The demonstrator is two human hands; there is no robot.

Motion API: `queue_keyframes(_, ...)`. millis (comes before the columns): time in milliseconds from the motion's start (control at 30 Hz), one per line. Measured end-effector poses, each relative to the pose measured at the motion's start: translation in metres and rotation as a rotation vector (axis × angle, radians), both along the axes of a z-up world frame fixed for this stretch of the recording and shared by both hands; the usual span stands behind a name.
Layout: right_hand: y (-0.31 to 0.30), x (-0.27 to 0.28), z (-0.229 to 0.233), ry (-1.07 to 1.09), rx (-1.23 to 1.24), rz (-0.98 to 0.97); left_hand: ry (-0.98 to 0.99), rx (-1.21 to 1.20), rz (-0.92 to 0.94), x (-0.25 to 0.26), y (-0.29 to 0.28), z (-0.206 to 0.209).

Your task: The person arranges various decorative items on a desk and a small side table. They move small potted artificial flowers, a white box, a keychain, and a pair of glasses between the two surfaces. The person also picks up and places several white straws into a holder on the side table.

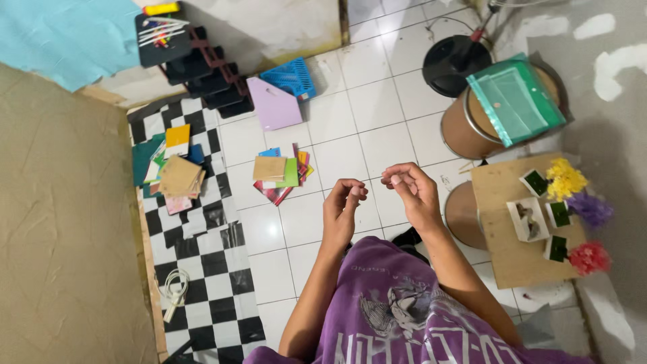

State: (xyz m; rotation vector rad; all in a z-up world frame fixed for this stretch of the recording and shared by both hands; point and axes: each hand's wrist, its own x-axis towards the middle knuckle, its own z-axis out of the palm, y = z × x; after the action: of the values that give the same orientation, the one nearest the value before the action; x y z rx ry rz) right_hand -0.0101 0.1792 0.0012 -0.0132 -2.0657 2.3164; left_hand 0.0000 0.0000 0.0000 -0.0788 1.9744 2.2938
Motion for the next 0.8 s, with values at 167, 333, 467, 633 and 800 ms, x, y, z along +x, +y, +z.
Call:
queue_keyframes(167, -0.071, -0.008, 0.010, -0.011, 0.050, 0.102, 0.012, 0.000, 0.232, 0.021, -0.082, -0.005)
queue_keyframes(333, -0.136, -0.007, 0.010, -0.064, 0.090, 0.203, -0.012, -0.023, 0.426, 0.043, -0.147, -0.010)
queue_keyframes(467, -0.173, -0.007, 0.005, -0.059, 0.143, 0.285, 0.004, -0.029, 0.514, 0.055, -0.187, -0.006)
queue_keyframes(633, -0.217, -0.019, 0.001, -0.052, 0.160, 0.444, 0.039, -0.064, 0.656, 0.071, -0.220, 0.001)
queue_keyframes(800, -0.264, -0.028, -0.005, -0.064, 0.154, 0.671, -0.006, -0.069, 0.875, 0.095, -0.236, -0.003)
